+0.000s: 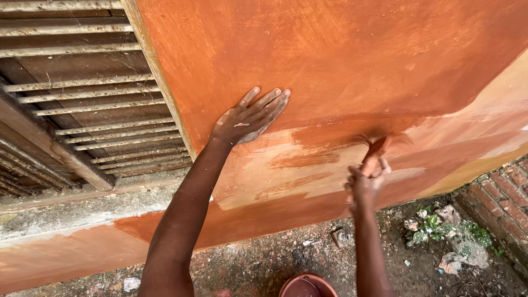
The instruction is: The person paints an exterior wall using a wide brush and reddish-brown paint from a bucket. They repeatedly dip the brush and apply paint in broad strokes, working along the base and upward near a barred window.
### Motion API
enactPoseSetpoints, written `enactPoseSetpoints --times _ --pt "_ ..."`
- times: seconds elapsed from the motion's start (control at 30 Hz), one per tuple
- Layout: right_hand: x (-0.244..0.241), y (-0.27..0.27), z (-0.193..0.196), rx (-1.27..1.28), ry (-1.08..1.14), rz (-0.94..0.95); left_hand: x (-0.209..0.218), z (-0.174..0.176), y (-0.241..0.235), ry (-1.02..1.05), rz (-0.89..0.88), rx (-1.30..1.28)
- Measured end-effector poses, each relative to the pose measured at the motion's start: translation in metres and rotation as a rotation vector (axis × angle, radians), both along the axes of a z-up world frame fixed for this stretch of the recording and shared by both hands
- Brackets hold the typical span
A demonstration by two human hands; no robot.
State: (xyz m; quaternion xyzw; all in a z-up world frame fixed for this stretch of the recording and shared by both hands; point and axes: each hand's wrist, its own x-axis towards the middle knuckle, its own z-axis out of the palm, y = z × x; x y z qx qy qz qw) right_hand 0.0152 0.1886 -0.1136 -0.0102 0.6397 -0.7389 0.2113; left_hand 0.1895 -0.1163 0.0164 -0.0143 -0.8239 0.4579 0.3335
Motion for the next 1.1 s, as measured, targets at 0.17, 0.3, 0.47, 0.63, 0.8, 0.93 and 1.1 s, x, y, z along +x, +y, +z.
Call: enactPoseSetpoints --times 0.17,0.3,0.47,0.63,0.8,0.93,1.1 --pt "0.022 -0.005 0.0 0.063 0.117 0.548 0.004 0.002 0.0 0.014 -0.008 -0.035" --pt "0.015 0.01 0.034 0.181 0.191 0.524 0.002 -0.001 0.0 -0.007 -0.017 0.014" --pt "0.044 -0.024 0.036 0.017 0.04 0.017 -0.001 0.001 -0.002 0.022 -0.067 0.04" --pt "0.064 -0.021 0.017 0.119 0.089 0.705 0.002 -0.001 0.0 0.0 -0.027 0.012" --pt "0.004 0.02 0.023 0.293 0.336 0.577 0.0 -0.001 -0.002 0.034 -0.047 0.022" --pt "0.025 -0.015 -0.01 -0.027 -0.042 -0.118 0.0 -0.006 0.0 0.021 -0.038 0.034" --pt "0.06 -0.022 0.0 -0.046 0.122 0.692 -0.001 -0.004 -0.003 0.016 -0.051 0.053"
